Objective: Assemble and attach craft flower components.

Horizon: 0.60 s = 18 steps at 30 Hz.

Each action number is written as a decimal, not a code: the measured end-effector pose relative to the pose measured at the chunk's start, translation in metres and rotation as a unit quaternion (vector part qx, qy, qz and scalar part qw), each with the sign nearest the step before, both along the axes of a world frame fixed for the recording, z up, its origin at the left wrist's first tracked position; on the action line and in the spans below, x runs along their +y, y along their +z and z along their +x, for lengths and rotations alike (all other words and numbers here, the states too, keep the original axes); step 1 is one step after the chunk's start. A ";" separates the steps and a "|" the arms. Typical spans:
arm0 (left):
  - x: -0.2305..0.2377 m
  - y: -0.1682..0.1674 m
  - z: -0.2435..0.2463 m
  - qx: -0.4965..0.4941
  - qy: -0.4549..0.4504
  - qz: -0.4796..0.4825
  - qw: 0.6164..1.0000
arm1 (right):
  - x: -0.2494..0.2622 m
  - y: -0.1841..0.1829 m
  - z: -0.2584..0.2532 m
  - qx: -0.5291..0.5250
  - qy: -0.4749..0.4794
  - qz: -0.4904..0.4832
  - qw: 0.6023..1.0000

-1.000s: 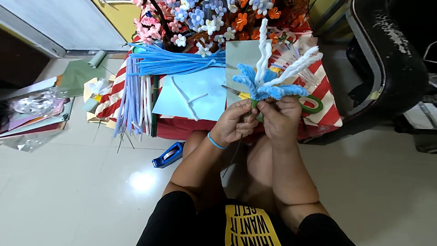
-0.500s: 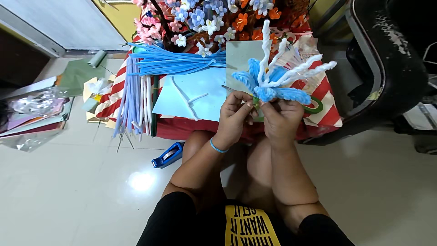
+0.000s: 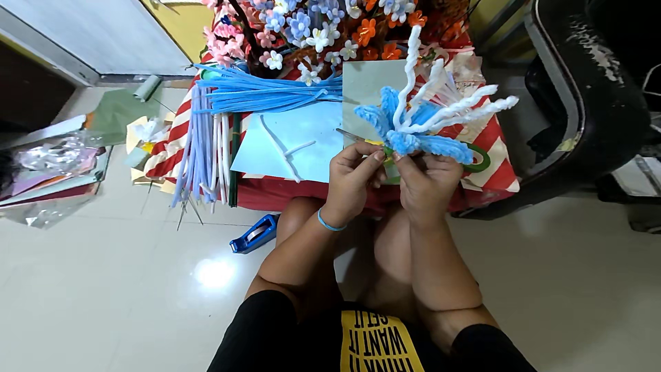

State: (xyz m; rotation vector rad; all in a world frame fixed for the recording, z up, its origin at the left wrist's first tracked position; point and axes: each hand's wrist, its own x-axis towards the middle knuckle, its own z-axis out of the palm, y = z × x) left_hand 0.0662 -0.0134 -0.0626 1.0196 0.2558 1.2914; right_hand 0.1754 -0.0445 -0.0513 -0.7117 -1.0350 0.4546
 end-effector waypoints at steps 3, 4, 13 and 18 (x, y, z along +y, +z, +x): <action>0.001 0.000 -0.001 -0.013 -0.016 -0.011 1.000 | -0.002 0.001 -0.001 -0.002 0.000 0.005 1.000; 0.001 0.001 -0.002 -0.012 -0.019 -0.011 1.000 | -0.003 0.002 -0.002 0.000 0.001 0.008 1.000; -0.002 0.002 -0.002 -0.015 0.020 0.062 0.998 | -0.006 0.004 -0.006 0.001 0.001 0.017 1.000; -0.004 -0.002 0.002 0.011 0.073 0.114 0.991 | -0.005 0.004 -0.006 0.005 -0.004 0.022 1.000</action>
